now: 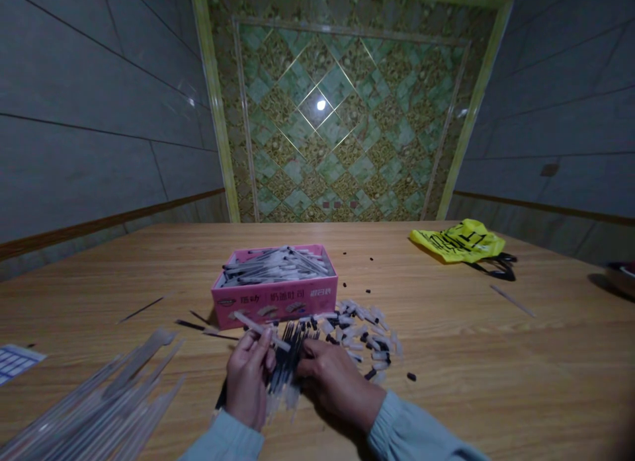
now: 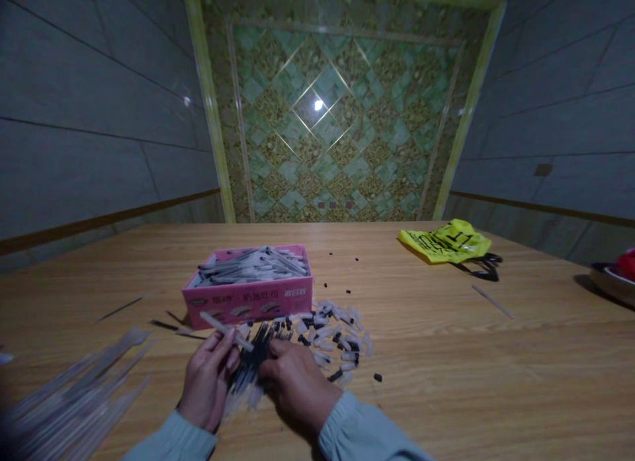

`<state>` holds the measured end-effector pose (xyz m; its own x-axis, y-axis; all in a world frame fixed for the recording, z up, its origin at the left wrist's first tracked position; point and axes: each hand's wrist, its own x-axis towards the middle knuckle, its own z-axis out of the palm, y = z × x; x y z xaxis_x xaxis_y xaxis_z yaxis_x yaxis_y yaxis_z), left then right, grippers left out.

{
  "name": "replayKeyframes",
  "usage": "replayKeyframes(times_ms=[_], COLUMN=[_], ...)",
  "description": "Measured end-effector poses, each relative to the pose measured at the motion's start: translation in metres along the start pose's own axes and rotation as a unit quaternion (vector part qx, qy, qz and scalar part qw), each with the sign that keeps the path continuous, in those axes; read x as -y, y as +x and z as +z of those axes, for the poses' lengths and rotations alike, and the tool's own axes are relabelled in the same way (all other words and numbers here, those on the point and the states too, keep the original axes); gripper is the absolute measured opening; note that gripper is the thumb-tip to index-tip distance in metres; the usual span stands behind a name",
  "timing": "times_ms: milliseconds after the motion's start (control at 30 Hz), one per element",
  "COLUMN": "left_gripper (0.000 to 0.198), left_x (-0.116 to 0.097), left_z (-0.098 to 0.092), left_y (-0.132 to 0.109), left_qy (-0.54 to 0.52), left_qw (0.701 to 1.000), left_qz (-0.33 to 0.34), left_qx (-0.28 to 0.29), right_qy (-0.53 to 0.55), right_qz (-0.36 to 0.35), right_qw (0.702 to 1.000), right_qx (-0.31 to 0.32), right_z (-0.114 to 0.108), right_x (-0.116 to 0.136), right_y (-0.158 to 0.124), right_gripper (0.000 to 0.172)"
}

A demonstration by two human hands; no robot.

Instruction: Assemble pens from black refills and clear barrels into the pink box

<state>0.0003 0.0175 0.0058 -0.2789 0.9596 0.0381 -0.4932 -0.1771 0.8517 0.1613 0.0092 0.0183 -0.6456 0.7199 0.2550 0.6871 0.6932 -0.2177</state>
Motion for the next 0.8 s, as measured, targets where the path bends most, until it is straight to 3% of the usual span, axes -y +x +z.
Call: replayKeyframes(times_ms=[233,333,400,467,533,600,800], left_gripper=[0.024,0.018,0.011,0.009,0.012,0.014,0.014], left_x=[-0.003,-0.005,-0.006,-0.007,-0.008,-0.009,-0.011], left_z=[-0.005,-0.007,-0.007,-0.006,-0.004,-0.001,0.002], left_y=[0.003,0.006,0.006,0.006,0.005,0.003,-0.001], left_qy=[-0.121,-0.151,-0.173,-0.195,-0.217,-0.236,-0.249], left_qw=[0.989,0.984,0.978,0.97,0.96,0.951,0.942], left_qz=[-0.084,-0.087,-0.097,-0.118,-0.142,-0.159,-0.188], left_qx=[-0.026,-0.047,-0.065,-0.086,-0.104,-0.116,-0.124], right_qy=[0.006,0.083,0.169,0.26,0.332,0.371,0.39], right_qz=[-0.066,-0.082,-0.086,-0.087,-0.082,-0.081,-0.086], right_qw=[0.997,0.987,0.959,0.906,0.855,0.831,0.827], right_qx=[-0.031,-0.106,-0.212,-0.323,-0.389,-0.405,-0.395], right_z=[0.002,-0.001,-0.004,-0.008,-0.013,-0.017,-0.018], right_x=[-0.002,-0.001,0.003,0.009,0.016,0.023,0.029], right_y=[-0.009,-0.01,-0.01,-0.011,-0.011,-0.012,-0.011], right_gripper=[0.009,0.015,0.022,0.026,0.026,0.025,0.023])
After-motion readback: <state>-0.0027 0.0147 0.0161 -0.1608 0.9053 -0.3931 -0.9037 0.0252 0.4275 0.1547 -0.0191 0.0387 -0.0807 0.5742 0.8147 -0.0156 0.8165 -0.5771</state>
